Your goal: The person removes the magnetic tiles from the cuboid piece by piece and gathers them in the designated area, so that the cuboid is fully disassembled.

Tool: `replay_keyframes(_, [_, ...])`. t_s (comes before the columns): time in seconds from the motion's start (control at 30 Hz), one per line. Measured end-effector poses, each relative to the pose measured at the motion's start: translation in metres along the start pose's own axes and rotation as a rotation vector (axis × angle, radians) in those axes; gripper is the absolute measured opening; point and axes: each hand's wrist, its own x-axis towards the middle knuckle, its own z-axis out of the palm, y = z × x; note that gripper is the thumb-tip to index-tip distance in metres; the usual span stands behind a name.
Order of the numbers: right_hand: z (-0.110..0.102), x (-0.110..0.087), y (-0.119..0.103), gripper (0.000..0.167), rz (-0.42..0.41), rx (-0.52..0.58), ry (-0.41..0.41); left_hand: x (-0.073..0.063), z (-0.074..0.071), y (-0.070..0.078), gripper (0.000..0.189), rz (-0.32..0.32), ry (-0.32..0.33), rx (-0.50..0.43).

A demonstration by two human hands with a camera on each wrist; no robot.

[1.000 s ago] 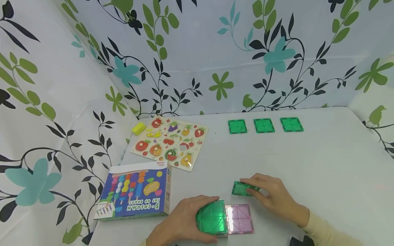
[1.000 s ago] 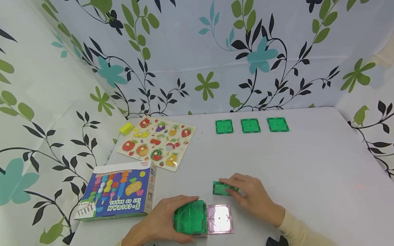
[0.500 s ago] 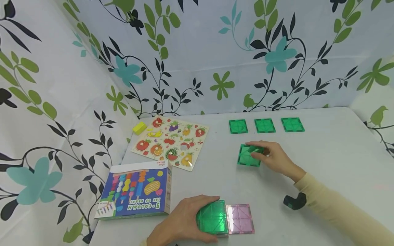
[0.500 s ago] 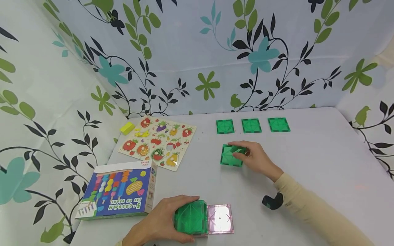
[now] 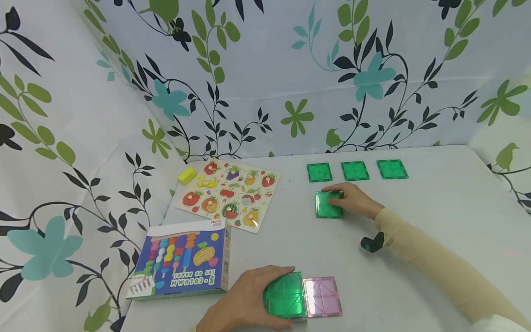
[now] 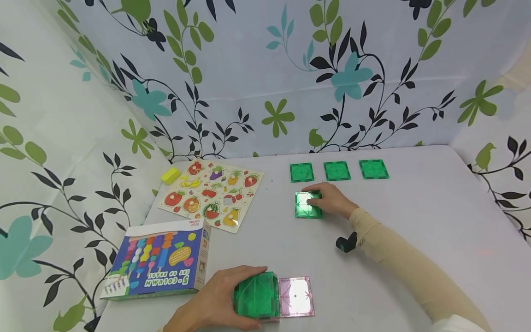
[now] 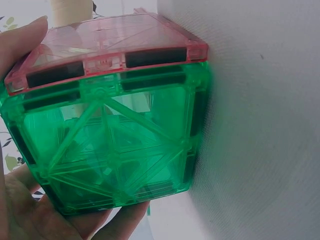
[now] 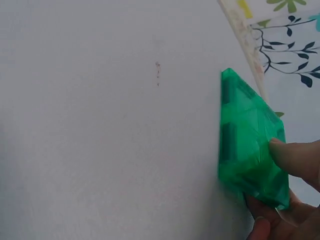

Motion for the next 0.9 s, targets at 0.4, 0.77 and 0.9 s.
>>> replay_keyframes(0.4, [0.005, 0.000, -0.014, 0.036, -0.076, -0.240, 0.058, 0.000, 0.000, 0.000, 0.089, 0.015, 0.008, 0.001])
replay_keyframes(0.77, [0.009, -0.005, -0.016, 0.054, -0.074, -0.371, 0.076, 0.000, -0.001, 0.000, 0.089, 0.025, 0.010, 0.005])
replay_keyframes(0.9, [0.010, -0.008, -0.016, 0.079, -0.042, -0.382, 0.055, 0.000, 0.000, 0.000, 0.090, 0.012, 0.005, 0.004])
